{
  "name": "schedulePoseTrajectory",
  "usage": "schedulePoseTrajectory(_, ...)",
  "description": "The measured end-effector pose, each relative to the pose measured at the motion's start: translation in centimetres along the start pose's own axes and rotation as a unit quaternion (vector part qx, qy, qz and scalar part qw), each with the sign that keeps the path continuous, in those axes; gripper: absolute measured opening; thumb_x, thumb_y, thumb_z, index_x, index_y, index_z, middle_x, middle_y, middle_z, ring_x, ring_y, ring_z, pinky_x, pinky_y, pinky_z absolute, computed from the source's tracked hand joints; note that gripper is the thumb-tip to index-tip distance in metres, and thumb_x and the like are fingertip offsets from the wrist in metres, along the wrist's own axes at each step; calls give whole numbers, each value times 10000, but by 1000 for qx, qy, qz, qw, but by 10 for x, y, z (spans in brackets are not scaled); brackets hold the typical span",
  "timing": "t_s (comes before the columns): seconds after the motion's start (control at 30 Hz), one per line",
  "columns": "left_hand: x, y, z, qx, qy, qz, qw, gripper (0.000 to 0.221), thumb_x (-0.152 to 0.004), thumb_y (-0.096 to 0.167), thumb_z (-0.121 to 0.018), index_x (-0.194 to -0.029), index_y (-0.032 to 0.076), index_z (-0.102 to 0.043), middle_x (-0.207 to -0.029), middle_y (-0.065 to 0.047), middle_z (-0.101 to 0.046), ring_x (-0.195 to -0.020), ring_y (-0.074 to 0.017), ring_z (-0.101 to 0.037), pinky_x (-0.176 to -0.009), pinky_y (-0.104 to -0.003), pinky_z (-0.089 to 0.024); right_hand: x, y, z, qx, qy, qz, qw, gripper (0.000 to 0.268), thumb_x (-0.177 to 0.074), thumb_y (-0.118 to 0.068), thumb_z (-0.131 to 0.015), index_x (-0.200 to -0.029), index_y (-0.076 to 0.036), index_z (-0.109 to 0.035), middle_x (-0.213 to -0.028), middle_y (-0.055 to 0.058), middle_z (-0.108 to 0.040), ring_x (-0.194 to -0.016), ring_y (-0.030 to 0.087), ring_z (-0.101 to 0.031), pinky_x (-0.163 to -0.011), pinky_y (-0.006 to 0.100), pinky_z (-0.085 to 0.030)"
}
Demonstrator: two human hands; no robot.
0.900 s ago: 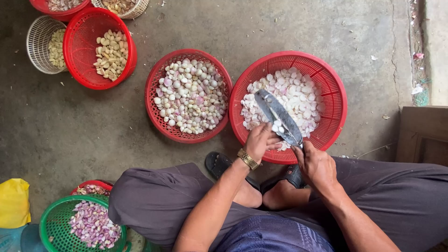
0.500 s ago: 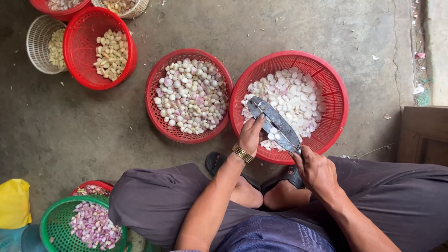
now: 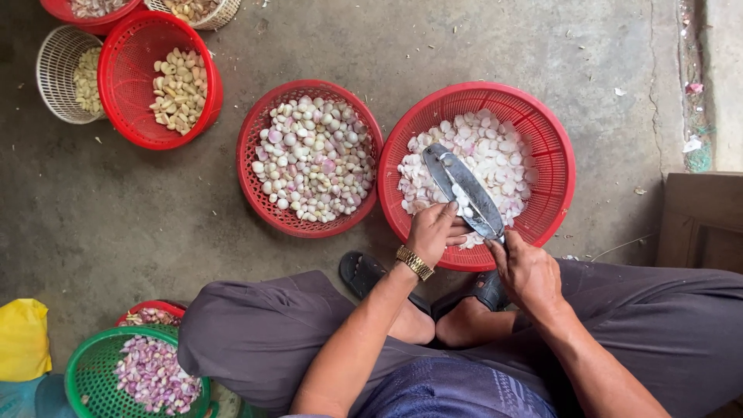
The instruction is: Slicing small onions or shallots using a handheld mandoline slicer into a red plastic basket.
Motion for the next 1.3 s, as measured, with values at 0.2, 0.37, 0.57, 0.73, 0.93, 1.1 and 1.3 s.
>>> schedulePoseTrajectory(0.2, -25, -16, 31, 80, 26, 9, 996, 460, -996, 372, -685, -1150, -49, -582, -929, -164, -618, -812, -325, -744, -724, -449, -660, 10, -7, -4, -19, -12, 4, 1000, 393, -1009, -570, -498, -1080, -208, -635, -841, 167, -755, -883, 429, -747, -789, 578, -583)
schedulePoseTrajectory(0.37, -14, 6, 20, 110, 19, 8, 994, 367, -988, 356, -693, -980, -2, -613, -776, -111, -604, -740, -323, -747, -661, -427, -667, 7, -2, -9, -24, 14, 20, 999, 390, -1011, -550, -509, -1068, -181, -624, -795, 188, -733, -843, 446, -738, -740, 587, -573)
schedulePoseTrajectory(0.57, -14, -3, 14, 109, 42, 15, 993, 385, -1017, 385, -648, -917, 16, -604, -752, -117, -595, -708, -317, -740, -637, -441, -666, 6, -3, -9, -14, 19, 16, 1000, 394, -1017, -547, -503, -1076, -179, -631, -781, 186, -731, -832, 436, -743, -736, 579, -574)
schedulePoseTrajectory(0.73, 4, 23, -4, 169, 12, 32, 985, 348, -1052, 387, -597, -969, 50, -619, -698, -13, -478, -655, -194, -711, -720, -453, -654, 0, -5, -7, 0, -4, -16, 1000, 425, -1020, -569, -482, -1082, -178, -638, -740, 219, -721, -821, 454, -746, -769, 580, -572)
schedulePoseTrajectory(0.93, 5, 36, 6, 312, -67, -23, 947, 430, -1101, 420, -496, -1289, 34, -516, -1320, -219, -595, -1269, -331, -567, -1128, -503, -440, 16, -9, -10, -13, -14, 22, 1000, 400, -998, -561, -498, -1008, -178, -612, -775, 195, -730, -847, 435, -747, -759, 573, -581)
schedulePoseTrajectory(1.1, 5, 42, 3, 203, 49, -26, 978, 339, -997, 346, -693, -888, 68, -531, -819, -72, -581, -808, -151, -627, -808, -333, -592, 14, -1, -10, -6, 13, 44, 999, 380, -1003, -528, -505, -1032, -163, -606, -760, 203, -715, -813, 448, -735, -729, 580, -574)
schedulePoseTrajectory(1.3, -36, -20, 35, -193, 107, -42, 974, 738, -965, 721, -531, -691, 39, -605, -636, -121, -572, -704, -267, -562, -678, -388, -459, 13, 3, -10, 0, 15, 52, 999, 393, -1002, -529, -505, -1038, -151, -605, -767, 214, -706, -806, 462, -730, -720, 600, -568)
Point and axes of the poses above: each hand's wrist, its own x-axis away from the middle knuckle, its own z-axis out of the back of the hand, y = z × x, the point moved 1 cm from there along -x, towards the middle knuckle
